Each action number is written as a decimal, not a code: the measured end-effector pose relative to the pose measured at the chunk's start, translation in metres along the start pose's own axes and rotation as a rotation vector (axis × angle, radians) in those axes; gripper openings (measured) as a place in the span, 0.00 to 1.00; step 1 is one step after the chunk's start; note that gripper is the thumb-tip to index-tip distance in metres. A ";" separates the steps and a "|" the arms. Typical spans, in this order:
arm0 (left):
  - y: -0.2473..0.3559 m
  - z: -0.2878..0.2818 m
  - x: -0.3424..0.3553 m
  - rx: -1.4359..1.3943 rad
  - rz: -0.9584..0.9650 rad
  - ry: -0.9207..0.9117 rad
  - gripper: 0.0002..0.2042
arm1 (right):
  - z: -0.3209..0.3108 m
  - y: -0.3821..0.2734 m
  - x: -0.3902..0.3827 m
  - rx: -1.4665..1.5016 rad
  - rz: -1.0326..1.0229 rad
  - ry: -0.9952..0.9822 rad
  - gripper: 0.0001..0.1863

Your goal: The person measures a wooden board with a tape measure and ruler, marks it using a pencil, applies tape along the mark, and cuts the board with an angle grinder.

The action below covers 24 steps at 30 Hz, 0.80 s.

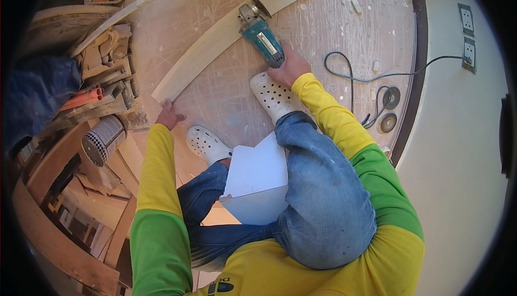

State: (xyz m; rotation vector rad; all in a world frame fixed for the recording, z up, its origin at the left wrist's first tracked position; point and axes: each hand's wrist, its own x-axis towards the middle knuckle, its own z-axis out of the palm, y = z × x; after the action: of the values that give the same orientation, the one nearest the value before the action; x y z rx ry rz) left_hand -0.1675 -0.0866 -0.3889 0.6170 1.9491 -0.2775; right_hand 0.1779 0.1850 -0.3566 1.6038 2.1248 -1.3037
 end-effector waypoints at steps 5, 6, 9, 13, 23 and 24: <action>0.006 0.000 -0.002 -0.011 -0.011 -0.016 0.55 | 0.001 0.007 -0.005 0.000 -0.004 -0.013 0.44; 0.004 0.000 -0.002 -0.007 -0.008 -0.008 0.55 | 0.001 0.006 -0.005 -0.002 0.004 -0.015 0.44; 0.001 -0.001 -0.002 -0.017 -0.007 0.004 0.55 | 0.001 0.005 -0.004 0.009 0.019 -0.033 0.44; 0.002 0.000 -0.002 -0.021 -0.013 0.002 0.55 | 0.002 0.006 -0.003 0.013 0.010 -0.028 0.44; -0.004 0.000 0.002 0.004 0.000 0.020 0.55 | 0.006 0.013 -0.008 0.063 -0.006 0.010 0.43; -0.004 0.001 0.002 -0.001 0.001 0.030 0.55 | 0.003 0.012 -0.009 0.067 -0.029 0.023 0.43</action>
State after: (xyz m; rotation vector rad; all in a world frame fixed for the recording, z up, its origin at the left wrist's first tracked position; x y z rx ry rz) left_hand -0.1694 -0.0897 -0.3920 0.6251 1.9771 -0.2682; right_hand 0.1909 0.1769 -0.3597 1.6271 2.1481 -1.3860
